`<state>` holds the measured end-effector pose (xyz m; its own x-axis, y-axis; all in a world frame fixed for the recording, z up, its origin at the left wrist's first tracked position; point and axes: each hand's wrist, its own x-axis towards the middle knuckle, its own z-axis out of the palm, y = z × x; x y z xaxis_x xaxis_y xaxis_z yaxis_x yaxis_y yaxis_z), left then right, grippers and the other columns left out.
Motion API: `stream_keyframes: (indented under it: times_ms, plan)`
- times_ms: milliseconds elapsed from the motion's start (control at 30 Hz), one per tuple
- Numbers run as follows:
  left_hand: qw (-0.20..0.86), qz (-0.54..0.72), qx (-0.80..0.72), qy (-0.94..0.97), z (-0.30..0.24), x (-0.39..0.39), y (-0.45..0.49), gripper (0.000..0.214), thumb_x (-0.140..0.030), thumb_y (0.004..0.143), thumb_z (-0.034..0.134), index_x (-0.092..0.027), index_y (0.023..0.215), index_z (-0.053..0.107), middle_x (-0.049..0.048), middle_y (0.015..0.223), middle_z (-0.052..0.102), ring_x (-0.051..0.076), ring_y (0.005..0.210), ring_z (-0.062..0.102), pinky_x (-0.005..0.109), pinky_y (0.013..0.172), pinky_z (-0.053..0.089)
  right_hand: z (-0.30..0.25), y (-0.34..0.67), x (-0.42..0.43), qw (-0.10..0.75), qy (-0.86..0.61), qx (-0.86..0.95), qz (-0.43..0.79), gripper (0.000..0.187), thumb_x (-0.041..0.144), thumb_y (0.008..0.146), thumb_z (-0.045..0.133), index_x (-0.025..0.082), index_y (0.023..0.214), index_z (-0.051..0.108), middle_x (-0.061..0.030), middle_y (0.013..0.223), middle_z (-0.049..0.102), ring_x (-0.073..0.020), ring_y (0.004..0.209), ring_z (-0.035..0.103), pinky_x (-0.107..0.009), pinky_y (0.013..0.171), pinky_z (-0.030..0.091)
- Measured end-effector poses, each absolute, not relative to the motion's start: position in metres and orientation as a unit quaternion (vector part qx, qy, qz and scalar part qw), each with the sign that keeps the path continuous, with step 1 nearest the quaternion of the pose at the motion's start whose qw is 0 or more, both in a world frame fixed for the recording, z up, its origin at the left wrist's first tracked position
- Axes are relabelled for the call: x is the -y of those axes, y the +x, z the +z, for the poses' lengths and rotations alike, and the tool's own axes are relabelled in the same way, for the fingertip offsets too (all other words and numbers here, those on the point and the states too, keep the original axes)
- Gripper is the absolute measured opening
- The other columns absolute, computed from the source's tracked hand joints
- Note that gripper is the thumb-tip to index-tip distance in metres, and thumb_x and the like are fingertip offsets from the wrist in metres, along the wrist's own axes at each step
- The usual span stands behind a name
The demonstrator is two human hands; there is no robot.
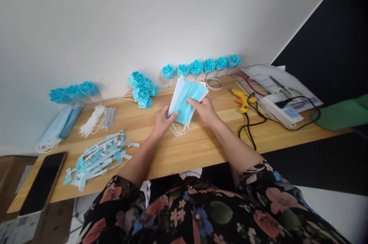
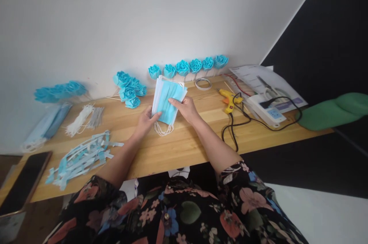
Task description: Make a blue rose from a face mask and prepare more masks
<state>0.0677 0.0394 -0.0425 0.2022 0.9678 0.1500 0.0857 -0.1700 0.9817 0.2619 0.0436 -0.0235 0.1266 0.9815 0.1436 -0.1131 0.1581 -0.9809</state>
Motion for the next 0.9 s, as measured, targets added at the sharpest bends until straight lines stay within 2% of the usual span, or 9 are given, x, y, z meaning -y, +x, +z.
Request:
stream_keyframes:
  times_ms: [67, 200, 300, 400, 567, 733, 900]
  plan:
    - [0.476, 0.478, -0.408, 0.615, -0.041, -0.038, 0.068, 0.034, -0.046, 0.078, 0.077, -0.018, 0.091, 0.063, 0.0004, 0.082, 0.066, 0.015, 0.077, 0.060, 0.025, 0.073, 0.048, -0.024, 0.263, -0.041, 0.587, -0.461, 0.496, 0.443, 0.041, 0.056, 0.066, 0.083, 0.018, 0.079, 0.077, -0.0038, 0.086, 0.079, -0.0236, 0.080, 0.073, -0.035, 0.076, 0.060]
    - [0.434, 0.509, -0.397, 0.628, -0.043, -0.037, 0.065, 0.033, -0.047, 0.084, 0.071, -0.018, 0.076, 0.059, -0.0028, 0.068, 0.058, 0.011, 0.067, 0.053, 0.022, 0.066, 0.043, -0.023, 0.263, -0.036, 0.583, -0.445, 0.545, 0.407, 0.036, 0.054, 0.072, 0.082, 0.018, 0.074, 0.076, -0.0030, 0.083, 0.078, -0.0236, 0.078, 0.073, -0.035, 0.074, 0.060]
    - [0.443, 0.528, -0.380, 0.617, -0.052, -0.042, 0.064, 0.030, -0.046, 0.087, 0.069, -0.018, 0.082, 0.061, -0.0023, 0.070, 0.059, 0.013, 0.071, 0.056, 0.024, 0.070, 0.046, -0.024, 0.263, -0.037, 0.566, -0.406, 0.589, 0.409, 0.032, 0.049, 0.075, 0.081, 0.019, 0.085, 0.078, -0.0033, 0.093, 0.079, -0.0241, 0.088, 0.073, -0.035, 0.082, 0.059]
    - [0.478, 0.512, -0.381, 0.604, -0.062, -0.051, 0.064, 0.029, -0.044, 0.082, 0.073, -0.018, 0.088, 0.061, -0.0020, 0.074, 0.062, 0.014, 0.074, 0.060, 0.026, 0.076, 0.049, -0.030, 0.264, -0.044, 0.523, -0.419, 0.618, 0.412, 0.035, 0.047, 0.071, 0.084, 0.019, 0.092, 0.079, -0.0038, 0.098, 0.079, -0.0263, 0.098, 0.072, -0.037, 0.089, 0.057]
    - [0.500, 0.483, -0.403, 0.595, -0.069, -0.057, 0.063, 0.028, -0.041, 0.079, 0.073, -0.018, 0.091, 0.062, 0.0001, 0.081, 0.068, 0.016, 0.079, 0.064, 0.026, 0.076, 0.050, -0.041, 0.265, -0.049, 0.448, -0.501, 0.605, 0.428, 0.037, 0.053, 0.072, 0.079, 0.016, 0.074, 0.076, -0.0048, 0.077, 0.077, -0.0262, 0.077, 0.072, -0.036, 0.070, 0.057]
    - [0.452, 0.499, -0.425, 0.605, -0.062, -0.051, 0.063, 0.025, -0.040, 0.080, 0.071, -0.017, 0.084, 0.061, -0.0014, 0.075, 0.064, 0.016, 0.077, 0.062, 0.027, 0.076, 0.050, -0.038, 0.263, -0.045, 0.460, -0.479, 0.629, 0.404, 0.031, 0.048, 0.072, 0.081, 0.017, 0.078, 0.078, -0.0044, 0.080, 0.078, -0.0283, 0.085, 0.073, -0.039, 0.078, 0.059]
    - [0.425, 0.538, -0.397, 0.611, -0.058, -0.047, 0.065, 0.025, -0.039, 0.084, 0.069, -0.017, 0.096, 0.065, 0.0022, 0.086, 0.069, 0.018, 0.087, 0.065, 0.029, 0.085, 0.052, -0.030, 0.262, -0.043, 0.514, -0.446, 0.641, 0.355, 0.029, 0.047, 0.077, 0.078, 0.020, 0.088, 0.080, -0.0041, 0.093, 0.079, -0.0299, 0.097, 0.073, -0.042, 0.087, 0.058]
